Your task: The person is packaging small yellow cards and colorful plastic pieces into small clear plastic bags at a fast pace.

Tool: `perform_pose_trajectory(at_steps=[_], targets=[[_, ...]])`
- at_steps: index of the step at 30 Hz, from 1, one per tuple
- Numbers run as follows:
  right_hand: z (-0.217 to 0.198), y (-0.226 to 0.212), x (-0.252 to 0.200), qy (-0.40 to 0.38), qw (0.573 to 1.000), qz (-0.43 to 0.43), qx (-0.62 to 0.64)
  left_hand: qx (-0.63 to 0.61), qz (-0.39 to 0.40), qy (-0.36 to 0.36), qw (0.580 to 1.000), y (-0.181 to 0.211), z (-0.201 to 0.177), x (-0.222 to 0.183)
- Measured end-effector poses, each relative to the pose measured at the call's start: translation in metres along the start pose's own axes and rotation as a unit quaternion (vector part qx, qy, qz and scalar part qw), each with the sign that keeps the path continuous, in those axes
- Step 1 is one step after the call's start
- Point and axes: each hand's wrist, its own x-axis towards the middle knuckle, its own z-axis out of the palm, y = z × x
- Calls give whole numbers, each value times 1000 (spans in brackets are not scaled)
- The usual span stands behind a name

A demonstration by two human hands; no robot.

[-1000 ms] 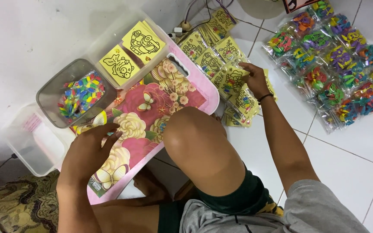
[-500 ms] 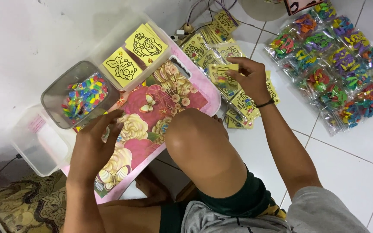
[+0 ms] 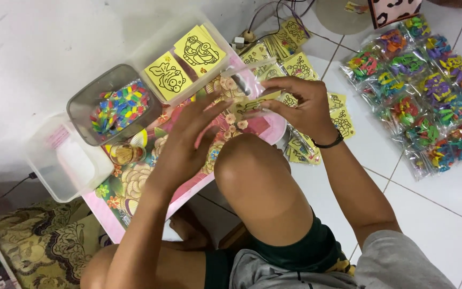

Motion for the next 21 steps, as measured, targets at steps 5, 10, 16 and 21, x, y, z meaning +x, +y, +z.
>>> perform_pose_trajectory(at_steps=[5, 10, 16, 21], targets=[[4, -4, -1, 0, 1000, 5, 0, -2, -26, 45, 999, -11, 21, -3], [7, -6, -2, 14, 1000, 6, -14, 11, -52, 109, 993, -24, 33, -1], [8, -5, 4, 12, 998, -25, -65, 36, -44, 134, 989, -26, 45, 4], [10, 3, 0, -36, 999, -12, 4, -57, -122, 156, 979, -25, 47, 5]])
